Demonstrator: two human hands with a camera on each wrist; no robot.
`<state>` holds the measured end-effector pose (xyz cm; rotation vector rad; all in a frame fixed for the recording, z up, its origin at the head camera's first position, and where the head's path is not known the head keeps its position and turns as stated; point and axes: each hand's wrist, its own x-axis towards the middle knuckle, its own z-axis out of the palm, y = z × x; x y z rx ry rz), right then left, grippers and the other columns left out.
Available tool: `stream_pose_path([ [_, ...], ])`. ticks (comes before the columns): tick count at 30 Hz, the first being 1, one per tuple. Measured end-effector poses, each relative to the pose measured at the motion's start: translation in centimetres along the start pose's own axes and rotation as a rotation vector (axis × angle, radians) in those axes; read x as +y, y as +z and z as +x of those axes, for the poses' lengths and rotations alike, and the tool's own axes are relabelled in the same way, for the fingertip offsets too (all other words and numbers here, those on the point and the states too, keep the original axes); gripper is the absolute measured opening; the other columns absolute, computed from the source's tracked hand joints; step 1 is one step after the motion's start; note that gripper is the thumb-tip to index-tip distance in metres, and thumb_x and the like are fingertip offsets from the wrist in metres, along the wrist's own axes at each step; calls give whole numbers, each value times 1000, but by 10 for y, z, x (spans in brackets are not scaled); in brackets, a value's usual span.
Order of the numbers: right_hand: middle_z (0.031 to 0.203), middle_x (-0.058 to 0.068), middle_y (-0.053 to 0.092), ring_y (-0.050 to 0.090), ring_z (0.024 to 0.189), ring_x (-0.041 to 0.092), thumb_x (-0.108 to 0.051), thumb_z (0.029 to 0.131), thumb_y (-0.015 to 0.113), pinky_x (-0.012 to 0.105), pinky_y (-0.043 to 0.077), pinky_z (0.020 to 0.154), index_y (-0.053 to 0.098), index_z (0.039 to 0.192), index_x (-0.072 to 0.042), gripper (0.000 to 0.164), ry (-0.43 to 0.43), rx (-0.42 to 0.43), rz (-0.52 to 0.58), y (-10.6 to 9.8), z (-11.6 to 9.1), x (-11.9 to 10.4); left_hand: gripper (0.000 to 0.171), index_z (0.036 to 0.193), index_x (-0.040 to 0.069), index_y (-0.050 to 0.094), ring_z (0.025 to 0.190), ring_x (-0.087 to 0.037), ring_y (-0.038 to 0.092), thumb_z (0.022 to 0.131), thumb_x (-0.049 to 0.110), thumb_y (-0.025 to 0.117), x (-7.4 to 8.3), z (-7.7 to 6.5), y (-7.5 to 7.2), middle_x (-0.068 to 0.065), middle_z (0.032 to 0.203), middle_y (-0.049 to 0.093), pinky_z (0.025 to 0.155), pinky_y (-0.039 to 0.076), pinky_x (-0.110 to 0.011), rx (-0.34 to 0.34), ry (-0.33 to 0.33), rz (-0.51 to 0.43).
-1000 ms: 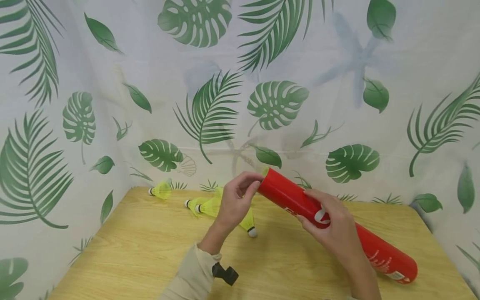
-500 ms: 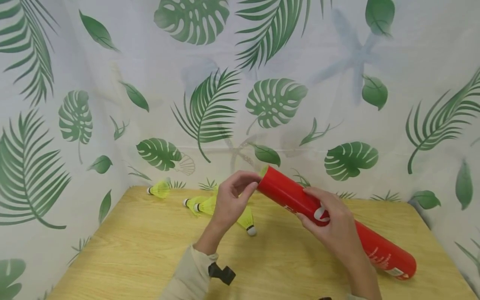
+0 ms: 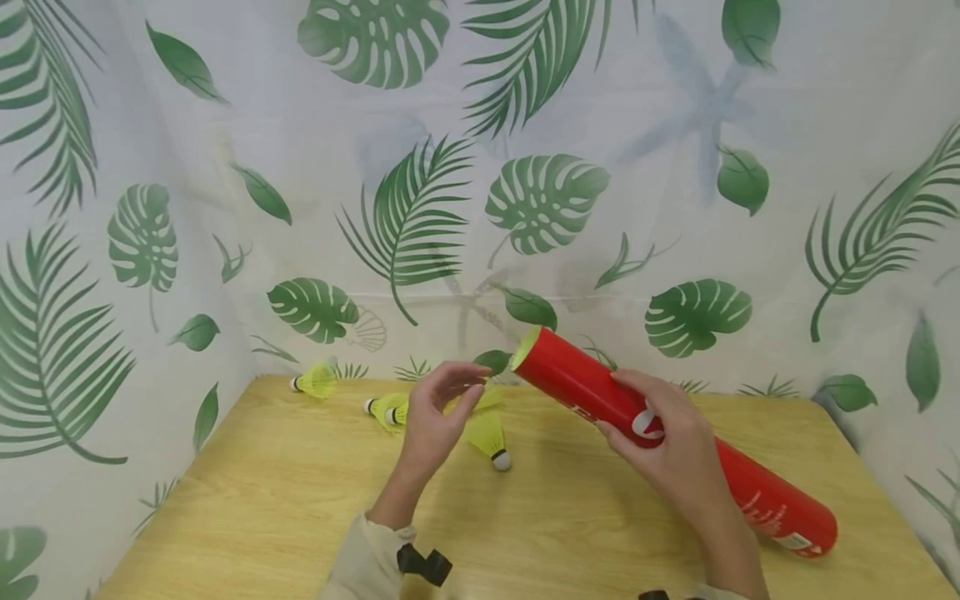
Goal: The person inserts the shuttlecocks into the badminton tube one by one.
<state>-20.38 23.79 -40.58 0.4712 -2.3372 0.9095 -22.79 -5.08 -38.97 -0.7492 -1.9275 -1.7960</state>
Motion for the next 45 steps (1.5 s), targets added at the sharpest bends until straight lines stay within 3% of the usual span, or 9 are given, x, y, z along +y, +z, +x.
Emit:
stream_pose_path([
  [8, 123, -2, 59, 50, 98, 12, -16, 70, 85, 9, 45, 69, 54, 133, -27, 71, 4, -4, -1, -1, -1, -2, 19, 107, -6, 61, 97, -39, 61, 89, -2, 62, -17, -7, -13, -17, 104, 65, 84, 51, -47, 12, -73, 90],
  [14, 124, 0, 58, 52, 103, 18, -16, 71, 85, 5, 40, 74, 53, 133, -28, 71, 8, -4, 4, -1, 0, -1, 20, 108, -8, 60, 97, -40, 61, 89, -3, 62, -31, -14, -20, -19, 105, 63, 85, 50, -50, -27, -154, 108],
  [16, 124, 0, 58, 53, 103, 19, -16, 70, 85, 5, 40, 75, 54, 133, -28, 71, 7, -4, 5, -1, 0, -1, 20, 108, -5, 61, 98, -37, 61, 89, -1, 62, -43, -17, -20, -17, 105, 64, 85, 50, -48, -42, -192, 124],
  [23, 124, 0, 59, 51, 102, 16, -16, 70, 85, 6, 41, 73, 54, 133, -28, 71, 12, -1, 9, -1, 0, 0, 21, 108, -7, 61, 101, -44, 58, 88, -2, 63, -55, -23, -17, -23, 108, 61, 89, 46, -54, -95, -296, 122],
  [25, 124, 0, 58, 51, 103, 16, -16, 70, 85, 5, 41, 73, 54, 133, -28, 71, 17, -2, 8, -1, 1, 0, 21, 108, -5, 61, 103, -44, 57, 87, -3, 63, -65, -26, -16, -23, 109, 62, 90, 45, -56, -101, -319, 123],
  [30, 124, 1, 58, 52, 103, 18, -16, 71, 84, 4, 40, 74, 54, 133, -27, 70, 11, -1, 13, -2, 1, -3, 20, 105, 4, 66, 104, -36, 59, 87, -3, 64, -94, -34, -13, -12, 109, 64, 90, 46, -53, -138, -336, 187],
  [33, 124, 2, 59, 52, 102, 19, -16, 71, 84, 5, 40, 73, 54, 133, -27, 70, 4, 1, 12, -3, 2, -4, 20, 105, 9, 68, 105, -27, 59, 87, -1, 64, -101, -36, -13, -4, 107, 65, 89, 48, -46, -170, -332, 249],
  [40, 124, 1, 59, 52, 101, 16, -15, 70, 85, 5, 41, 72, 55, 132, -27, 70, 14, 1, 5, -4, 2, -2, 20, 103, 10, 70, 90, -13, 57, 86, -1, 66, -105, -38, -12, 2, 101, 66, 80, 50, -29, -237, -344, 325],
  [45, 123, 2, 59, 52, 100, 17, -14, 69, 85, 3, 39, 73, 55, 132, -26, 71, 6, 5, 13, -2, 1, -1, 19, 102, 9, 70, 96, -13, 60, 86, 0, 66, -105, -39, -14, 2, 102, 67, 82, 50, -29, -234, -342, 338],
])
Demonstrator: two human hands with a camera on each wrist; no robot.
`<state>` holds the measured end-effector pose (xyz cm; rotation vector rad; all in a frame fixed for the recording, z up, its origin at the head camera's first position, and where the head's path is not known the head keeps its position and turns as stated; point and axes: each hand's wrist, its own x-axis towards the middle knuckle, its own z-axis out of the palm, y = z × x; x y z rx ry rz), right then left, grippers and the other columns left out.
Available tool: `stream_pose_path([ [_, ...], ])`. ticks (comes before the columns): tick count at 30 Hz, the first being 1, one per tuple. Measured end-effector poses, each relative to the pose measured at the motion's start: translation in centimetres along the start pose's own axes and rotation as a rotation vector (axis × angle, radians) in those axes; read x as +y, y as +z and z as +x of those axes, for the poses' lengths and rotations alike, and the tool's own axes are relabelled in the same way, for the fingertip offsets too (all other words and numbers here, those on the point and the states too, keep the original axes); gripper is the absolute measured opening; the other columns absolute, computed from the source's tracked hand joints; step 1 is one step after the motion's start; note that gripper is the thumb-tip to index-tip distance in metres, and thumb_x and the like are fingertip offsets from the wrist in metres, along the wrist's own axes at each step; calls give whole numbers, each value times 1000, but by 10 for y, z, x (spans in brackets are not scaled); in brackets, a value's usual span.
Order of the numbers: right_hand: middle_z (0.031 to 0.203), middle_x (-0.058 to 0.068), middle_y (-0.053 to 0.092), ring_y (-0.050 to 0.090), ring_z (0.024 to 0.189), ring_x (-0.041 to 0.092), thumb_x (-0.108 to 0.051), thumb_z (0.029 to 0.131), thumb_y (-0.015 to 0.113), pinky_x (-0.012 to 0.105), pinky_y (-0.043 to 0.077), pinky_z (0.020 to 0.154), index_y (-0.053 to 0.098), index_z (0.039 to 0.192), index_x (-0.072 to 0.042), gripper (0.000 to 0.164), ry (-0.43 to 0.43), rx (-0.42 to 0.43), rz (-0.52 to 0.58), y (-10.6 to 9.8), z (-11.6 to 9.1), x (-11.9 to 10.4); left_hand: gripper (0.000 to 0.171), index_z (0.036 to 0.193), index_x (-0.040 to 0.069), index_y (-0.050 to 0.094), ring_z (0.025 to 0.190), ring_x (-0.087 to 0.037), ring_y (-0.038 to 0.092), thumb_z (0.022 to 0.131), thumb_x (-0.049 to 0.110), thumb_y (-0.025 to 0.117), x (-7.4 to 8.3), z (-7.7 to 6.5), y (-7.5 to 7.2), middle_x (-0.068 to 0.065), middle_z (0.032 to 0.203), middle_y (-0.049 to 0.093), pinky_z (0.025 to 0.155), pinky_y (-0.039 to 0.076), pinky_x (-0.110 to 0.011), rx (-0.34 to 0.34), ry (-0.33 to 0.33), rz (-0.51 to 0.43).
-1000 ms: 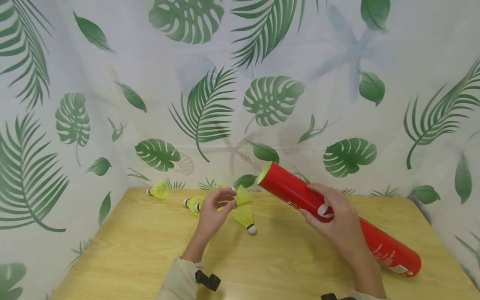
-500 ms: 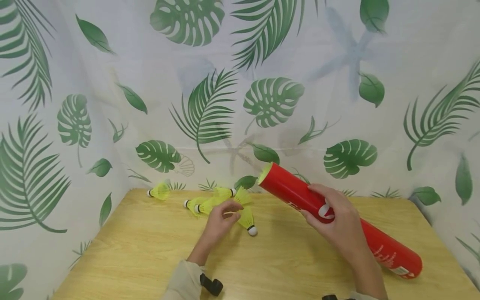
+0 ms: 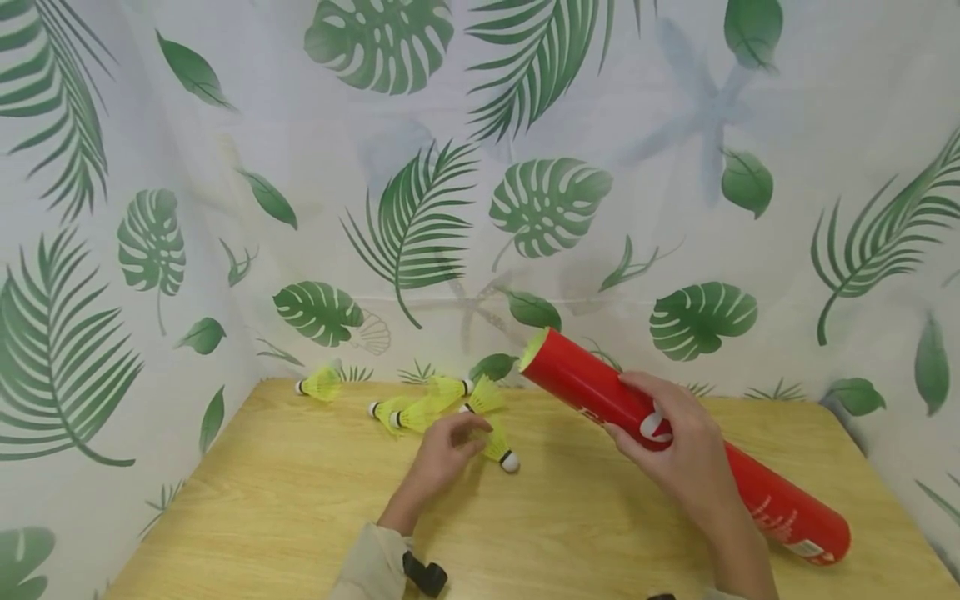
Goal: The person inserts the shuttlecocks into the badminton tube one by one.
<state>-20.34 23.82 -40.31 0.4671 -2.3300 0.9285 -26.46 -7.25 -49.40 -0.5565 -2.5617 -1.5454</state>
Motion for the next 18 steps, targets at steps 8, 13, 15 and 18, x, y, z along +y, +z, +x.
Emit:
stream_pose_path([
  [8, 123, 2, 59, 51, 99, 15, -14, 70, 85, 5, 41, 71, 55, 132, -26, 70, 7, 0, -7, 0, -1, 1, 18, 101, 11, 70, 91, -13, 62, 87, 1, 66, 3, 1, -7, 2, 99, 67, 76, 51, -27, 16, 11, -2],
  [13, 123, 3, 59, 51, 97, 14, -13, 69, 85, 5, 41, 70, 55, 132, -25, 71, -9, 10, -17, -1, 0, 2, 18, 103, 12, 69, 86, -11, 62, 87, 3, 66, 10, 2, -14, 0, 99, 68, 73, 51, -25, 22, 6, -18],
  [15, 123, 3, 59, 51, 97, 13, -13, 69, 85, 5, 42, 70, 55, 132, -25, 71, -10, 9, -17, -1, 0, 2, 18, 103, 12, 69, 86, -11, 62, 88, 3, 66, 12, 2, -16, -1, 101, 68, 72, 51, -24, 26, 7, -26],
  [18, 123, 3, 59, 50, 97, 13, -14, 70, 85, 5, 42, 70, 55, 133, -26, 71, -2, 5, -14, 0, -1, 1, 18, 103, 11, 69, 85, -12, 62, 88, 3, 66, 14, 2, -20, -2, 101, 68, 71, 52, -25, 39, 23, -42],
])
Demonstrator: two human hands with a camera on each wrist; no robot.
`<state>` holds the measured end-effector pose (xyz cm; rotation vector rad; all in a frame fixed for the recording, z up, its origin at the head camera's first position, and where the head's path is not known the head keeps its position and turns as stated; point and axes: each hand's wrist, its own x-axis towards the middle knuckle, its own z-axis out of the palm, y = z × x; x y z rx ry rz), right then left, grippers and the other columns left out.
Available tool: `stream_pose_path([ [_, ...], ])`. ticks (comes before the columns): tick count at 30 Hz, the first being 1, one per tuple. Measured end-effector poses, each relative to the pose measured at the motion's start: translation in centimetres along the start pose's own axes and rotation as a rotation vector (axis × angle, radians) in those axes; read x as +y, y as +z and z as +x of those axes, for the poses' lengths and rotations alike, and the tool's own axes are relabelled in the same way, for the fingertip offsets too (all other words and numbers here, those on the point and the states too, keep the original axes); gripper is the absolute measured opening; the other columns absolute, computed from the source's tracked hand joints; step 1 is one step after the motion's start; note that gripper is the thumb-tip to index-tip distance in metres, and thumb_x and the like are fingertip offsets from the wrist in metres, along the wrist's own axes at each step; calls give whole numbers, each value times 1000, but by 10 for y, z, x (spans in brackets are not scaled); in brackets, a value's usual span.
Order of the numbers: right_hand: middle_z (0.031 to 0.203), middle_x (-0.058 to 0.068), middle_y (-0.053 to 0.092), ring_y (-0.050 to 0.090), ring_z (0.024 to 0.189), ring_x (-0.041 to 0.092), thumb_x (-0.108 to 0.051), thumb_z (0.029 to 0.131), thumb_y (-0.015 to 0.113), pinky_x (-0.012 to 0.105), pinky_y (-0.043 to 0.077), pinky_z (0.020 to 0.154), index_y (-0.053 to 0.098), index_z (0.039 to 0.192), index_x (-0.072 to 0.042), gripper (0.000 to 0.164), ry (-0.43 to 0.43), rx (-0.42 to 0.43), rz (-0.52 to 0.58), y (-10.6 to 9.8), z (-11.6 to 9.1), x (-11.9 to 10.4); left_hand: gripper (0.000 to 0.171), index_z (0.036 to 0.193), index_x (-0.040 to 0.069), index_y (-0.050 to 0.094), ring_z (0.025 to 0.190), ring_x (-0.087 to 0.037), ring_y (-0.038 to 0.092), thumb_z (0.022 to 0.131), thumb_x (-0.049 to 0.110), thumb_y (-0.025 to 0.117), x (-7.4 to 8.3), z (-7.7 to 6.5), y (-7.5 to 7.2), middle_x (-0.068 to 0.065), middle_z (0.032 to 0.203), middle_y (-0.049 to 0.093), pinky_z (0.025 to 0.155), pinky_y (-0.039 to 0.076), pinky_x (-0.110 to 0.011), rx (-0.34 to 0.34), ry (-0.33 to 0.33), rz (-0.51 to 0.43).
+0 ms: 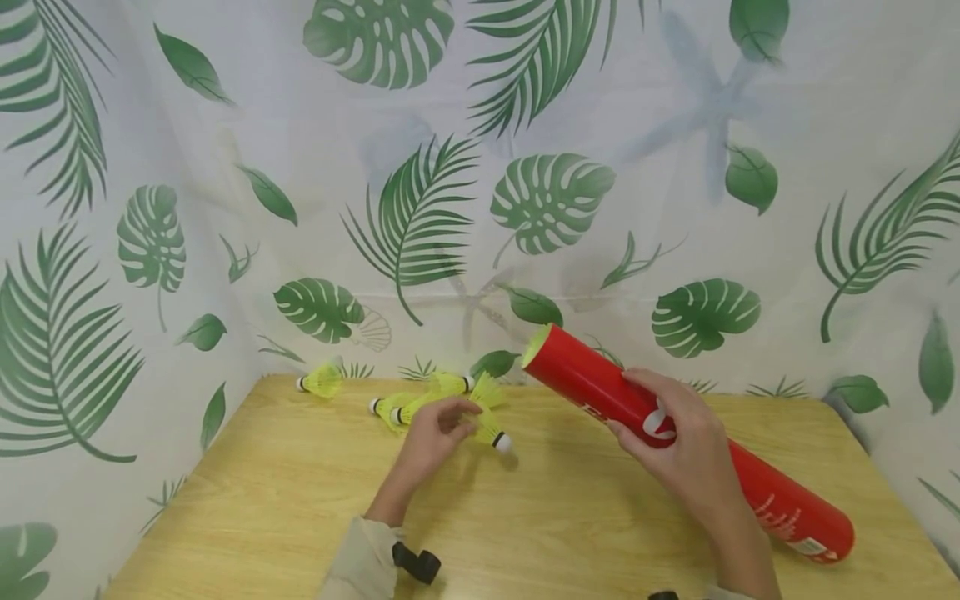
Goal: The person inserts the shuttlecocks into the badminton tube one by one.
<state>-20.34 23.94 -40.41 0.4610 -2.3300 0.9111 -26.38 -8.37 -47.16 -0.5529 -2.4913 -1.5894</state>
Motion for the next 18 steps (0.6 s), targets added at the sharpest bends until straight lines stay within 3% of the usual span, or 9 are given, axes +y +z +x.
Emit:
stream_pose_path([
  [6, 124, 1, 59, 51, 98, 14, -15, 70, 85, 5, 42, 71, 54, 133, -27, 71, 14, -5, 3, 0, 1, 0, 18, 104, 13, 69, 89, -13, 63, 88, 4, 65, 9, 1, -8, 1, 104, 67, 74, 53, -27, 35, 1, -46],
  [11, 123, 3, 59, 51, 98, 15, -13, 69, 85, 4, 41, 71, 55, 133, -26, 72, 12, -2, 9, 0, 0, 1, 18, 108, 5, 67, 92, -24, 66, 90, 4, 63, 18, 2, -15, -9, 106, 67, 76, 54, -34, 53, 42, -124],
  [18, 125, 2, 58, 52, 103, 15, -14, 69, 85, 3, 38, 76, 54, 133, -27, 72, 27, -15, 12, 0, 0, 2, 19, 108, -5, 64, 94, -34, 65, 90, -1, 60, 63, -7, -31, -21, 106, 64, 79, 54, -39, 90, 101, -138],
])
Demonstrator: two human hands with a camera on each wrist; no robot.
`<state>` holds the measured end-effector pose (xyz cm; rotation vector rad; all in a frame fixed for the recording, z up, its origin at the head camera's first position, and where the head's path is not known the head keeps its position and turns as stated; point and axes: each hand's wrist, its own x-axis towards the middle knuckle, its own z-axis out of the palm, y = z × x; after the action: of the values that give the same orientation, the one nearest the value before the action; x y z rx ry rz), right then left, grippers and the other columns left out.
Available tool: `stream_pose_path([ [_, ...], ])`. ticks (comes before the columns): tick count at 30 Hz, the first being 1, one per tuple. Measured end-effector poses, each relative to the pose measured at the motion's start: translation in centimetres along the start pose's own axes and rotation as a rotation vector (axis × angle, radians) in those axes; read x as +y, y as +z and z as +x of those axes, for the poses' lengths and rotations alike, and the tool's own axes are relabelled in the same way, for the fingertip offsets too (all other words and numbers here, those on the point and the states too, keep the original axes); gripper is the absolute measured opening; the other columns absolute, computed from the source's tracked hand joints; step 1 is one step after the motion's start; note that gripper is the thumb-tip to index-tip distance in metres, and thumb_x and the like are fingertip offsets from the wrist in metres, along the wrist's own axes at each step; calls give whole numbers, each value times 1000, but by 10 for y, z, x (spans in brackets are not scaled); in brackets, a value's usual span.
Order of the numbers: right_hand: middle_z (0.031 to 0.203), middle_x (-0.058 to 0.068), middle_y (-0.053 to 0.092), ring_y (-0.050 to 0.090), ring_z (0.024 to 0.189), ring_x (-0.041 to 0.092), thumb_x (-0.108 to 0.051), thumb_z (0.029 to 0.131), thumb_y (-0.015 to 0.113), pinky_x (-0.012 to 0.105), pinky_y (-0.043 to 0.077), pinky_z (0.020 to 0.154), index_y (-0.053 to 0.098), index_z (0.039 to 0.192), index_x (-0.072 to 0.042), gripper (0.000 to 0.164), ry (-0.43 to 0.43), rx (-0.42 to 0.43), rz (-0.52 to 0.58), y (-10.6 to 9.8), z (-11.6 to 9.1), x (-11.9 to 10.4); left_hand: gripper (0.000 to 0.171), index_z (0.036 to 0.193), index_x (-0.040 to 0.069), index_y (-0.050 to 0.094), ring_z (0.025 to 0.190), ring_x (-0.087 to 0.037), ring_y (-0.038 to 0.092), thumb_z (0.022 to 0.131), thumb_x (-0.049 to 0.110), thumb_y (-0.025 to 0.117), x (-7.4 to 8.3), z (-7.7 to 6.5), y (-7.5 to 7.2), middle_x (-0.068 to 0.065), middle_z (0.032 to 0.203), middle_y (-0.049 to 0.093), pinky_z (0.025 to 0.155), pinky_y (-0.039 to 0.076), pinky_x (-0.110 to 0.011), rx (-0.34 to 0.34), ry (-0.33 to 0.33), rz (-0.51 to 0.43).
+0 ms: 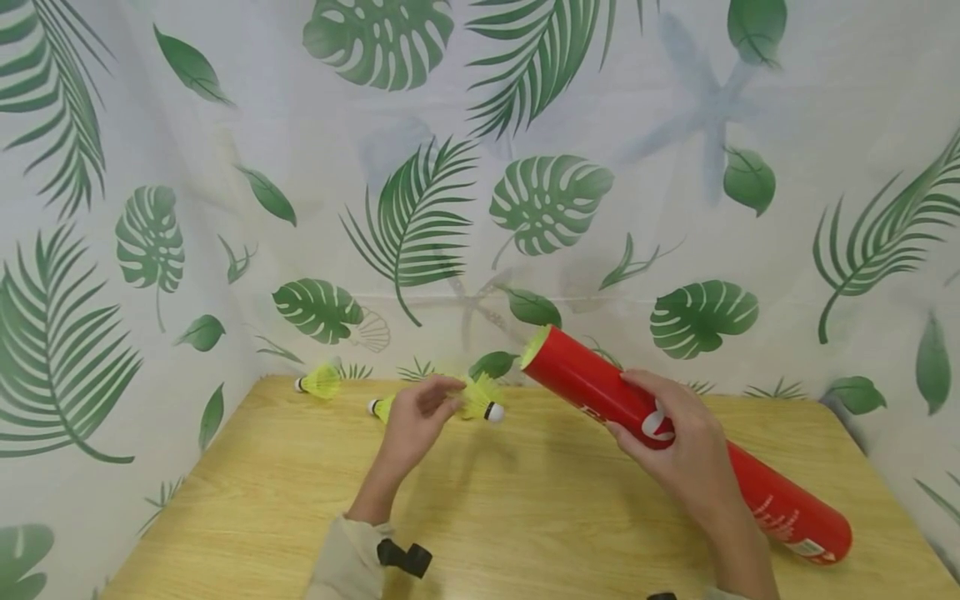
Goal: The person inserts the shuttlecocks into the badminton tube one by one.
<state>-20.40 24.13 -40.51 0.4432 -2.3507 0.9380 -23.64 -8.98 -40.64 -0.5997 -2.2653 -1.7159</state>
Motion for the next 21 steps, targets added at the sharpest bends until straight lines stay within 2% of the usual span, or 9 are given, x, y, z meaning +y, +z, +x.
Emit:
stream_pose_path([
  [5, 126, 1, 58, 51, 103, 16, -16, 69, 85, 4, 39, 76, 54, 133, -28, 73, 12, -8, -5, -1, 1, 1, 19, 108, -6, 64, 97, -33, 65, 90, -2, 61, 12, 1, -2, -21, 106, 65, 80, 53, -43, 46, 27, -10],
  [14, 124, -2, 58, 51, 101, 14, -18, 70, 85, 5, 41, 75, 54, 133, -28, 71, 17, -17, -3, 0, 0, 1, 19, 107, -8, 63, 96, -36, 65, 89, -6, 60, 20, 2, -3, -24, 104, 65, 82, 53, -44, 90, 62, -67],
  [21, 122, -1, 59, 50, 97, 11, -15, 69, 85, 8, 45, 69, 54, 133, -26, 72, -37, 3, -13, 2, 0, 0, 18, 104, -8, 63, 90, -36, 66, 87, -8, 61, 25, 1, -4, -24, 98, 66, 79, 54, -43, 149, 118, -67],
])
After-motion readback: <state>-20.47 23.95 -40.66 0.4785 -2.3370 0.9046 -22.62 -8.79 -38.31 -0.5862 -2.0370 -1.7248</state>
